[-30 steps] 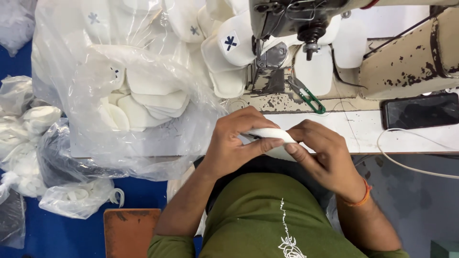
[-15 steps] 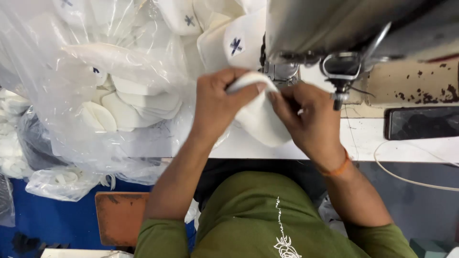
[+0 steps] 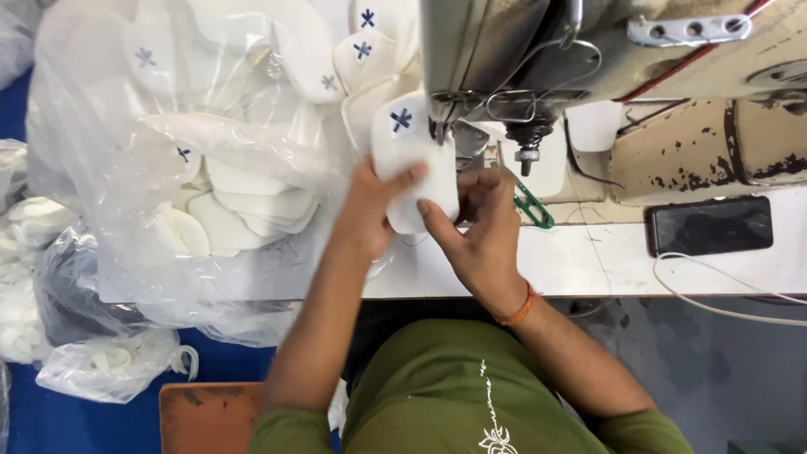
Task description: The person repeatedly picks white fabric mask pieces from a plastic bag, aligns them under the sewing machine needle, and sews along the edges. After each piece is sewn, it is placed on the table beside the machine. The process is repeated for multiple mask pieces throughout the clip.
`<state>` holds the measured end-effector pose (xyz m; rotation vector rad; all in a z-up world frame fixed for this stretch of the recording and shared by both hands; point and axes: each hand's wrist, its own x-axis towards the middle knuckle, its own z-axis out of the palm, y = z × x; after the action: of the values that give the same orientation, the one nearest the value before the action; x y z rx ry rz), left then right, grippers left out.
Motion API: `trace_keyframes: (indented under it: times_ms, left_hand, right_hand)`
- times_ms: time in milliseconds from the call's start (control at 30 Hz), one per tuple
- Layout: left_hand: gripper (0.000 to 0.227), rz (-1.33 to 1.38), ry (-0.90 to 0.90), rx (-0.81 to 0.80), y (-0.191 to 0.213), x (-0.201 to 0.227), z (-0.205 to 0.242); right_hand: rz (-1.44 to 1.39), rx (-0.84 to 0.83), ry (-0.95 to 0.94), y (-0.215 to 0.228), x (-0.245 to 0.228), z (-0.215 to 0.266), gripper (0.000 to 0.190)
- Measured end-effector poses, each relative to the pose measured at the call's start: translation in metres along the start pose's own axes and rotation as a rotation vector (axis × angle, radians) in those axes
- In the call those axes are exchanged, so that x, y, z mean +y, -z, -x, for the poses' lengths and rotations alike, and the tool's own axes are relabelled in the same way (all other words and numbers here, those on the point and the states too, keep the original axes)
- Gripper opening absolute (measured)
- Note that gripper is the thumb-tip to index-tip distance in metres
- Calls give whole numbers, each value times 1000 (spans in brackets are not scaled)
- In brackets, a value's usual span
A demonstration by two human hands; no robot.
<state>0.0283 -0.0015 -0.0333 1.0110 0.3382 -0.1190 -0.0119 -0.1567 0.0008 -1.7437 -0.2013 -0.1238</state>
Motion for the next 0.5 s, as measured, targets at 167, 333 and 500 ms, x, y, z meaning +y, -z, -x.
trace_keyframes:
  times_ms: [167,333,500]
  left_hand:
    - [37,248,125,-51,21,-30,25]
    - [41,226,110,-101,12,-14,26]
    - [40,72,12,-52,-9,4,39]
  right_hand:
    - [-319,-113,-177,7,13,11,24]
    - [-229,-160,-208,15,7,7,19]
    - [-3,-201,-98,17,3,5,21]
